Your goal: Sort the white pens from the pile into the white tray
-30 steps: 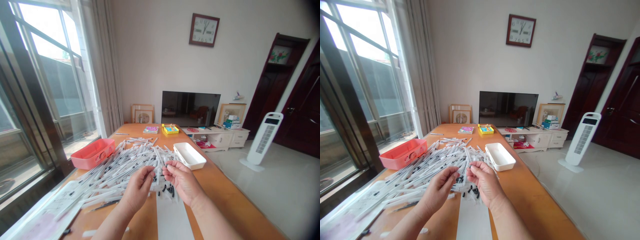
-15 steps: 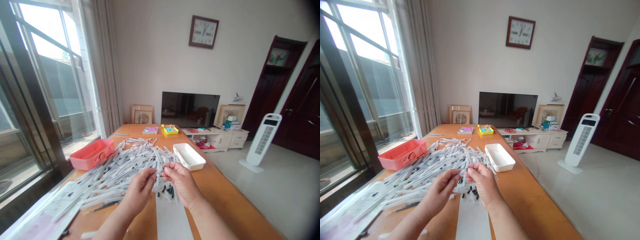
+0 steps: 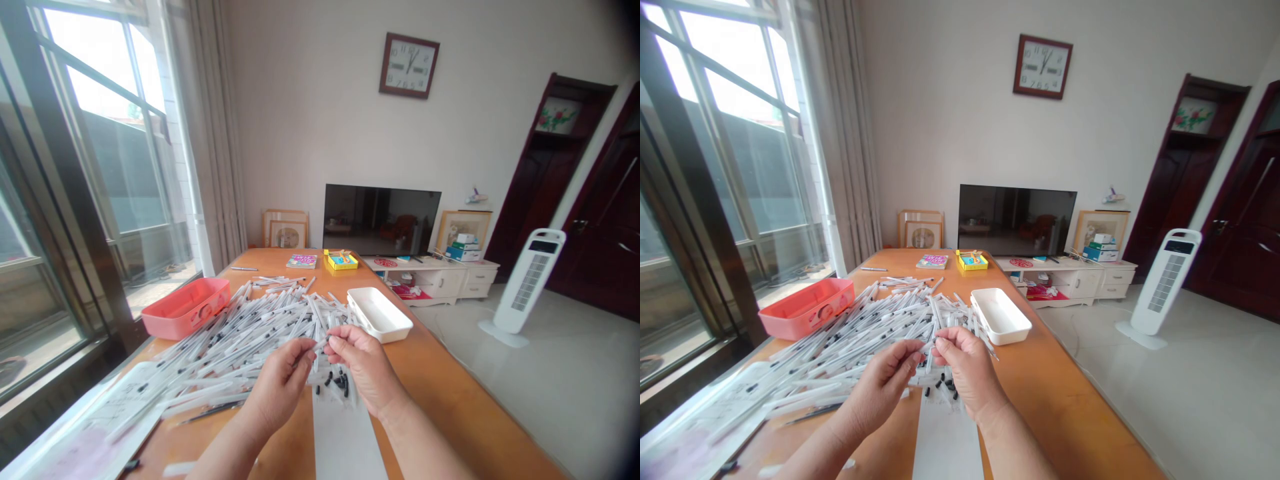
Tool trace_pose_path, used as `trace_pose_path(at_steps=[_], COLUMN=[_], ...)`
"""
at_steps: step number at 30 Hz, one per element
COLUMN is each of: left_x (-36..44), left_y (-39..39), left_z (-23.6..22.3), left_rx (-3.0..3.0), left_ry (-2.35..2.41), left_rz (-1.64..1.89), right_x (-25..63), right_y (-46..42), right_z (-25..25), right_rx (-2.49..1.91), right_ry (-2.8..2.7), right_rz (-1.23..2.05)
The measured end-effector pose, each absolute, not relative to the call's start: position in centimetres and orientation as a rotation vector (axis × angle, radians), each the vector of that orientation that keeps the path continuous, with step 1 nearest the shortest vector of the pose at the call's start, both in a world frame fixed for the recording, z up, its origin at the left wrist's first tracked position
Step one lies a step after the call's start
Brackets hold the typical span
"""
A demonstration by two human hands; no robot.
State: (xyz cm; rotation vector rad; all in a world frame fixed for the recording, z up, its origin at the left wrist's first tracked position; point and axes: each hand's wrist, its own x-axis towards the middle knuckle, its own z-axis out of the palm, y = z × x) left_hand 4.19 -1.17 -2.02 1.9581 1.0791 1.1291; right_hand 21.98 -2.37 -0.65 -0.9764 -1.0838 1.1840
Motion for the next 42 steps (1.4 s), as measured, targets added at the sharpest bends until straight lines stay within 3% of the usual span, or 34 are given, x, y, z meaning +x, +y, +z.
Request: trace_pose_path(at_steps=[19,26,34,42], left_x=[4.1,4.2,4.2,4.2], left_y=[-1.3,-1.4,-1.7,-1.7], left_z=[-1.8,-1.6,-1.3,-1.4], left_rx=[2.101,2.059,2.115,2.086], left_ry=[1.052,1.07,1.046,1.07], left_rz=[1.121,1.109,1.125,1.118], right_x=[22.2,22.1,22.2,22.1], right_y=[-2.3,-2.6,-2.0,-2.4], right_z=[-1.1,-0.1,-1.5,-1.1], right_rx=[-1.164,-1.131,-1.199,-1.143], right_ry=[-1.325,-1.228,-1.326,-1.336], right_rz=[0.927,1.064,0.865,0.912])
